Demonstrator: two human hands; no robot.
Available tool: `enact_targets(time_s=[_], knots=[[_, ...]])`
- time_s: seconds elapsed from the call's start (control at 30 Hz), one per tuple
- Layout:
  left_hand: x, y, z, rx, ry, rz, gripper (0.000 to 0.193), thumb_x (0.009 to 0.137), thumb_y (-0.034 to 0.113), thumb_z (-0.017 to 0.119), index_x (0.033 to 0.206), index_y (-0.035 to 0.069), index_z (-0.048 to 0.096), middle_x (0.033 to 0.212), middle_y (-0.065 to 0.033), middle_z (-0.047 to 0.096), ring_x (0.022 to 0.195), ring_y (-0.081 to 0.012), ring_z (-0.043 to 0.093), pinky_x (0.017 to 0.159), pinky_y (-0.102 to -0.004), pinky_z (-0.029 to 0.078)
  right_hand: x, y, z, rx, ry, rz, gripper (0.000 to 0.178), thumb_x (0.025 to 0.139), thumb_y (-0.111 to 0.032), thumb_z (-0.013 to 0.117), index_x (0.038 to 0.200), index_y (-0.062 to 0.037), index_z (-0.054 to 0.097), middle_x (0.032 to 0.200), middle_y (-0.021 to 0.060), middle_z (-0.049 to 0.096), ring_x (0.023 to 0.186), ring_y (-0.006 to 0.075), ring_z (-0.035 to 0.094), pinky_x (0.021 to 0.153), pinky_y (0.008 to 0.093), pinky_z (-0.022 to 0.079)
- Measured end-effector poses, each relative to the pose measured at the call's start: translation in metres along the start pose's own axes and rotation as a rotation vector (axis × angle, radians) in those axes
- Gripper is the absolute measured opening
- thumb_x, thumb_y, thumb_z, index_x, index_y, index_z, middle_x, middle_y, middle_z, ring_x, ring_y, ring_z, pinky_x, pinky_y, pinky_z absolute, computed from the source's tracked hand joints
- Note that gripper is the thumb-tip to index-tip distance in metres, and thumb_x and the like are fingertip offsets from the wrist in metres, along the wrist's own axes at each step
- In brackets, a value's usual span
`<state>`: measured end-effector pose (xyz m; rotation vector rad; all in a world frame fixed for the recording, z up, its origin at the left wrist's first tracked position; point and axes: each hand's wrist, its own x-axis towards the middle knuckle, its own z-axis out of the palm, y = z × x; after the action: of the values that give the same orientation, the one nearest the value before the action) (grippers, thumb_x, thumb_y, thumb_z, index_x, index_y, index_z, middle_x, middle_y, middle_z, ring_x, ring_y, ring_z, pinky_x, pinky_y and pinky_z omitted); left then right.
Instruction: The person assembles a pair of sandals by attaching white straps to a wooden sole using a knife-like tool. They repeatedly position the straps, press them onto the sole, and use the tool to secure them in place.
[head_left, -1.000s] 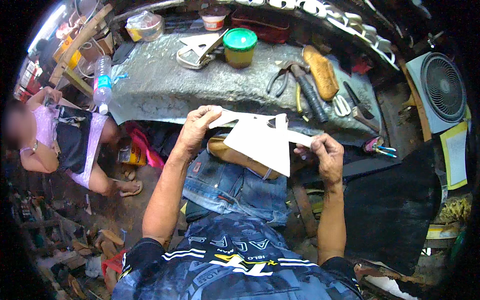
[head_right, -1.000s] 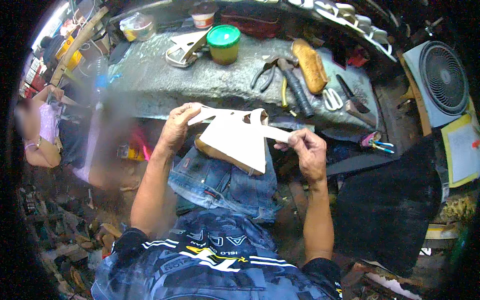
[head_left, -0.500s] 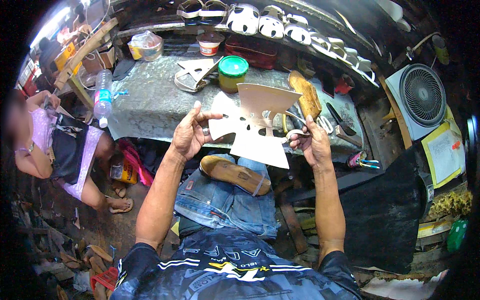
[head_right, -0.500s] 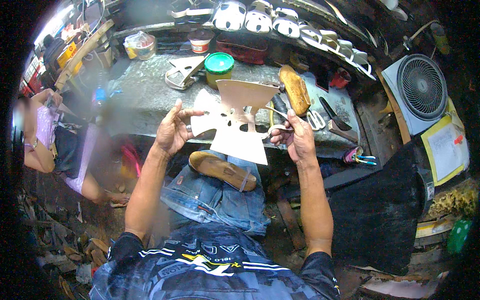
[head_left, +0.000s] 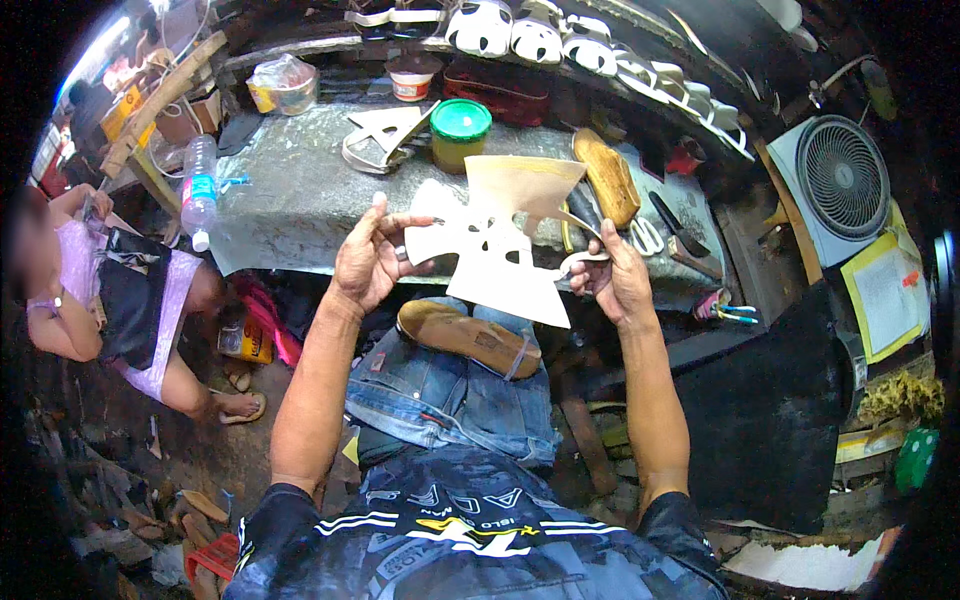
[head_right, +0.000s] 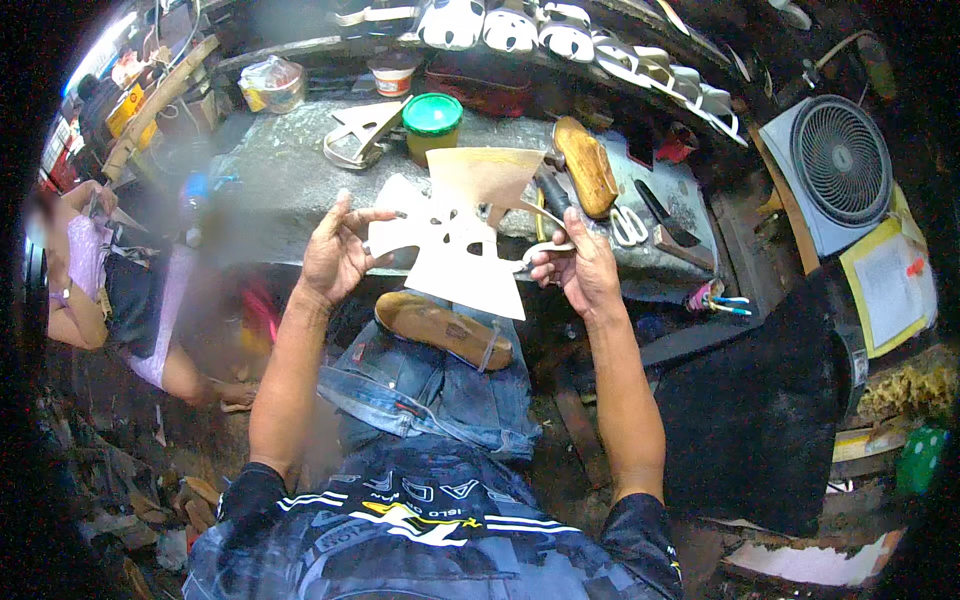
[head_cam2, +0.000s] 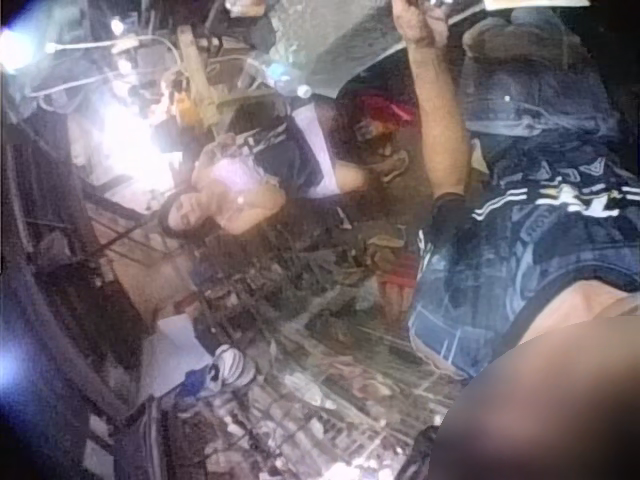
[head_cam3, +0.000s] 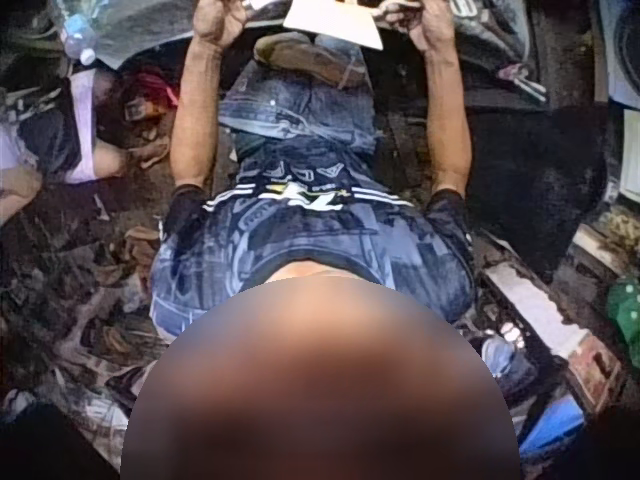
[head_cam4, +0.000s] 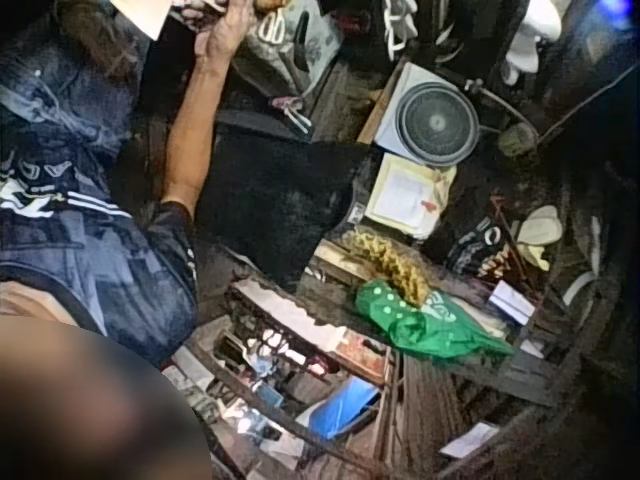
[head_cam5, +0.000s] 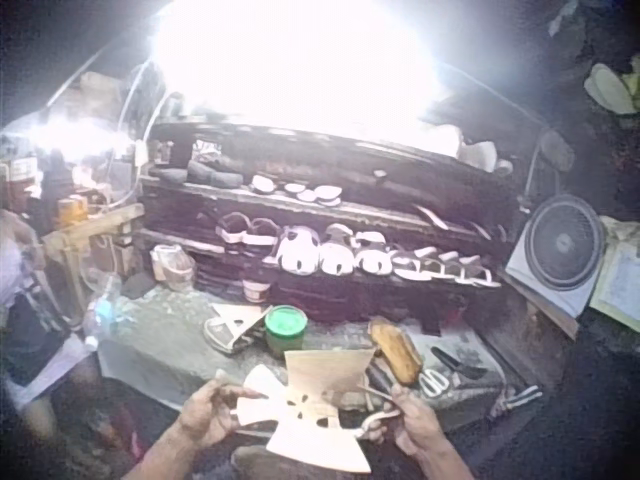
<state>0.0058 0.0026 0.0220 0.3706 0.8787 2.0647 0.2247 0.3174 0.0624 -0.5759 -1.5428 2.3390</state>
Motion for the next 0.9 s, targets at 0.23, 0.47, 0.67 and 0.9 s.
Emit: enact_targets(time_s=[0.23,0.47,0.67,0.9], knots=[[-0.003,-0.002,-0.007,0.040,0.051,0.004,0.073,0.115,0.057,0.040,0.127,-0.008,0.070,0.123,-0.0198,0.075,0.113,-0.0286,0.076,0.091,-0.0451,0.067,-0.001,0.001,0.004,-0.038,-0.056,-0.055,0.044,0.111,-0.050,0.059,0.099,-0.0075,0.063,0.080,0.0198,0.076,0.059,0.0271,0.074,0.054,0.0373,0.060],[-0.007,-0.004,-0.014,-0.011,0.054,0.012,0.072,0.113,0.059,0.044,0.125,-0.007,0.072,0.122,-0.0201,0.075,0.109,-0.0297,0.077,0.087,-0.0443,0.067,-0.004,0.001,0.013,-0.112,-0.075,-0.093,0.044,0.112,-0.047,0.057,0.100,-0.0051,0.061,0.082,0.0206,0.076,0.060,0.0261,0.075,0.053,0.0329,0.059],[-0.006,-0.007,-0.024,-0.006,0.098,0.072,0.074,0.113,0.059,0.043,0.126,-0.009,0.070,0.127,-0.0223,0.073,0.119,-0.0312,0.073,0.103,-0.0501,0.062,-0.017,-0.008,0.047,-0.218,-0.089,-0.260,0.038,0.113,-0.039,0.058,0.100,-0.0033,0.060,0.085,0.0181,0.076,0.070,0.0238,0.077,0.062,0.0344,0.064],[-0.039,-0.045,-0.016,-0.351,0.168,-0.008,0.095,0.103,0.083,0.037,0.144,0.003,0.067,0.148,-0.0162,0.065,0.134,-0.0323,0.060,0.116,-0.0531,0.047,-0.060,0.010,0.108,-0.866,-0.304,-0.775,0.019,0.096,-0.014,0.082,0.102,0.0007,0.073,0.094,0.0170,0.077,0.086,0.0293,0.076,0.078,0.0409,0.061]])
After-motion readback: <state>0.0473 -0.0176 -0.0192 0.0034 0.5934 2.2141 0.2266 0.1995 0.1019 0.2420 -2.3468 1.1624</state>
